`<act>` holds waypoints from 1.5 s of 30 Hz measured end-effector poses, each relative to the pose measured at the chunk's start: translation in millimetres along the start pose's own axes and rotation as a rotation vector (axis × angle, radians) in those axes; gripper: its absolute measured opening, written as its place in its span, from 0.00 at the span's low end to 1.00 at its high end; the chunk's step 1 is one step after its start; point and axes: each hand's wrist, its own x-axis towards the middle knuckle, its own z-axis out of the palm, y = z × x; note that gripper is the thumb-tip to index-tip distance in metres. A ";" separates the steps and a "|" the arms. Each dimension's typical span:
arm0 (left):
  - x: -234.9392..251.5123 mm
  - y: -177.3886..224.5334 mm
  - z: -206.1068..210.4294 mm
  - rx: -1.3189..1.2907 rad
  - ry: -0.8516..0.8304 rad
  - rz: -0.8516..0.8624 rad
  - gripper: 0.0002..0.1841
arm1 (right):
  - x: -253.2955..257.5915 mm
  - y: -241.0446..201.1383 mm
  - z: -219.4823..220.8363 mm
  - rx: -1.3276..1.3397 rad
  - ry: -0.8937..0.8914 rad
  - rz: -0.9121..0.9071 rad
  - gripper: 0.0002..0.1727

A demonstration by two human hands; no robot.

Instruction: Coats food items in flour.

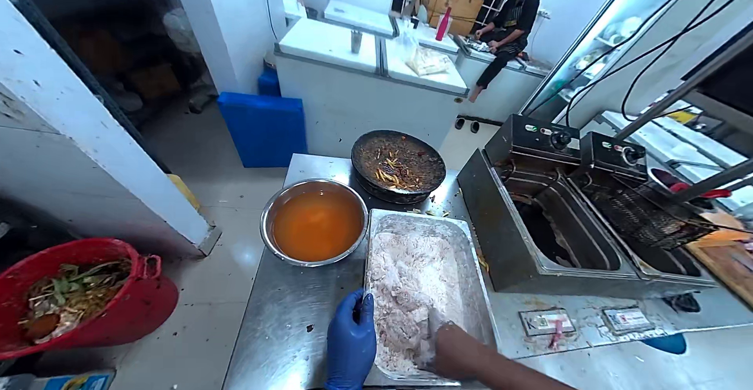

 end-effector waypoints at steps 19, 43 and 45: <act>2.0 1.2 -5.0 -0.006 -0.020 -0.029 0.15 | 57.0 2.8 -109.5 0.129 0.312 -0.365 0.33; -1.0 2.8 -3.7 0.035 -0.001 -0.017 0.15 | 54.0 -17.8 -92.7 -0.018 0.193 -0.388 0.29; 0.0 4.3 -3.6 0.029 0.002 -0.038 0.16 | 44.0 -11.0 -113.2 0.025 0.179 -0.333 0.37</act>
